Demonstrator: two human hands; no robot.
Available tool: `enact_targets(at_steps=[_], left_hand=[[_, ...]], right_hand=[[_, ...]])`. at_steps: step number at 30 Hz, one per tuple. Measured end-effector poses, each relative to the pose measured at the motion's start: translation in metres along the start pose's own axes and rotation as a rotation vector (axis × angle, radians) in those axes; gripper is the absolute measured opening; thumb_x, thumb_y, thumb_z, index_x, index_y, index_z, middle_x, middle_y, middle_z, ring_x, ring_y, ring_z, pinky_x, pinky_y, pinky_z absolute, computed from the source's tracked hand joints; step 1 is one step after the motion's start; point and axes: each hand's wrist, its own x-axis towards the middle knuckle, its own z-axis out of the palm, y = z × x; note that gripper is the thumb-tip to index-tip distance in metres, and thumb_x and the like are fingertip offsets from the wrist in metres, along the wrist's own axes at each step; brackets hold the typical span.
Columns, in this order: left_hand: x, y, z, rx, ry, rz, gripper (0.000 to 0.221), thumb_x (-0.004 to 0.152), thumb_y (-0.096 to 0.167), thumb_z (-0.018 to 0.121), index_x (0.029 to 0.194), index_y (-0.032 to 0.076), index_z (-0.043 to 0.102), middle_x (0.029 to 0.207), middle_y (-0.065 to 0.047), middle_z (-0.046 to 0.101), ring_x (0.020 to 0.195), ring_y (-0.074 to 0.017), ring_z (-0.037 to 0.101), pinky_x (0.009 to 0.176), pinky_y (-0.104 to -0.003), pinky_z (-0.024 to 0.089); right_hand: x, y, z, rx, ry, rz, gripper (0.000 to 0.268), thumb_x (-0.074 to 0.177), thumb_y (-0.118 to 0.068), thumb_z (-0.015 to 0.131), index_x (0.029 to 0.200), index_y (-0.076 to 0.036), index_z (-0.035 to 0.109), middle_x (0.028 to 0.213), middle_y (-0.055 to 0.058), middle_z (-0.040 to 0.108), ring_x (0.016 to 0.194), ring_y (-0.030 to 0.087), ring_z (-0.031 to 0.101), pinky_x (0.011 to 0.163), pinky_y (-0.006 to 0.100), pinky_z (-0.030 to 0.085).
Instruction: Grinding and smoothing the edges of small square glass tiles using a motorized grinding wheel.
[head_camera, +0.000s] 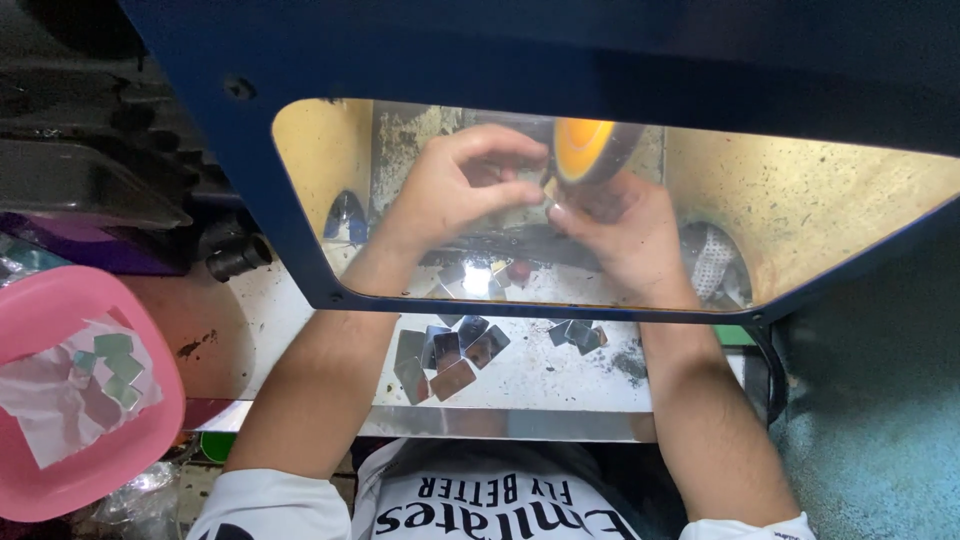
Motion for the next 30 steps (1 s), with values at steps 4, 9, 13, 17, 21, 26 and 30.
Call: enact_targets(at_steps=[4, 9, 13, 17, 21, 26, 30], left_hand=[[0.000, 0.000, 0.001, -0.001, -0.127, -0.104, 0.034, 0.081, 0.024, 0.089, 0.111, 0.012, 0.077, 0.100, -0.006, 0.077, 0.085, -0.0130, 0.066, 0.076, -0.027, 0.059], [0.002, -0.002, 0.005, -0.014, -0.130, -0.028, 0.030, 0.085, 0.020, 0.087, 0.110, 0.008, 0.076, 0.102, -0.009, 0.076, 0.086, -0.0134, 0.067, 0.072, -0.026, 0.061], [0.002, -0.006, 0.007, 0.001, -0.112, 0.012, 0.030, 0.085, 0.018, 0.088, 0.110, 0.006, 0.076, 0.101, -0.011, 0.077, 0.085, -0.0143, 0.068, 0.070, -0.026, 0.061], [0.003, -0.007, 0.007, 0.009, -0.083, 0.028, 0.030, 0.084, 0.016, 0.088, 0.109, 0.004, 0.076, 0.100, -0.011, 0.077, 0.081, -0.0145, 0.068, 0.067, -0.026, 0.062], [0.006, -0.003, 0.006, 0.028, -0.084, -0.007, 0.029, 0.086, 0.016, 0.086, 0.111, 0.005, 0.076, 0.096, -0.011, 0.077, 0.082, -0.0150, 0.068, 0.069, -0.026, 0.062], [0.007, -0.007, 0.013, 0.041, -0.018, -0.048, 0.026, 0.088, 0.019, 0.085, 0.110, 0.007, 0.077, 0.096, -0.008, 0.078, 0.084, -0.0124, 0.070, 0.068, -0.023, 0.062], [0.008, -0.002, 0.021, -0.020, 0.059, -0.110, 0.027, 0.090, 0.022, 0.084, 0.111, 0.006, 0.077, 0.094, -0.008, 0.078, 0.084, -0.0106, 0.071, 0.067, -0.022, 0.063]], right_hand=[[-0.013, -0.006, -0.005, -0.096, -0.017, -0.027, 0.033, 0.080, -0.012, 0.089, 0.107, -0.002, 0.074, 0.095, 0.014, 0.076, 0.093, 0.022, 0.071, 0.091, 0.041, 0.058], [-0.013, -0.001, -0.009, -0.105, 0.009, -0.095, 0.029, 0.082, -0.016, 0.088, 0.107, -0.009, 0.074, 0.098, 0.009, 0.079, 0.101, 0.021, 0.074, 0.093, 0.038, 0.060], [-0.005, 0.014, -0.012, -0.087, 0.001, -0.122, 0.027, 0.084, -0.018, 0.087, 0.107, -0.009, 0.075, 0.099, 0.009, 0.078, 0.103, 0.023, 0.074, 0.091, 0.040, 0.062], [-0.003, 0.013, -0.014, -0.072, -0.004, -0.149, 0.024, 0.086, -0.019, 0.086, 0.106, -0.011, 0.074, 0.099, 0.008, 0.078, 0.106, 0.023, 0.074, 0.088, 0.039, 0.063], [-0.003, 0.010, -0.013, -0.099, 0.038, -0.093, 0.025, 0.086, -0.015, 0.085, 0.109, -0.012, 0.074, 0.101, 0.008, 0.078, 0.108, 0.025, 0.074, 0.088, 0.039, 0.064], [-0.006, -0.007, -0.007, -0.085, 0.034, 0.036, 0.026, 0.089, -0.020, 0.081, 0.112, -0.014, 0.074, 0.103, 0.008, 0.079, 0.103, 0.022, 0.076, 0.091, 0.039, 0.064], [-0.004, -0.021, -0.002, -0.054, 0.033, 0.212, 0.020, 0.096, -0.018, 0.071, 0.115, -0.012, 0.073, 0.099, 0.009, 0.079, 0.095, 0.020, 0.078, 0.091, 0.038, 0.064]])
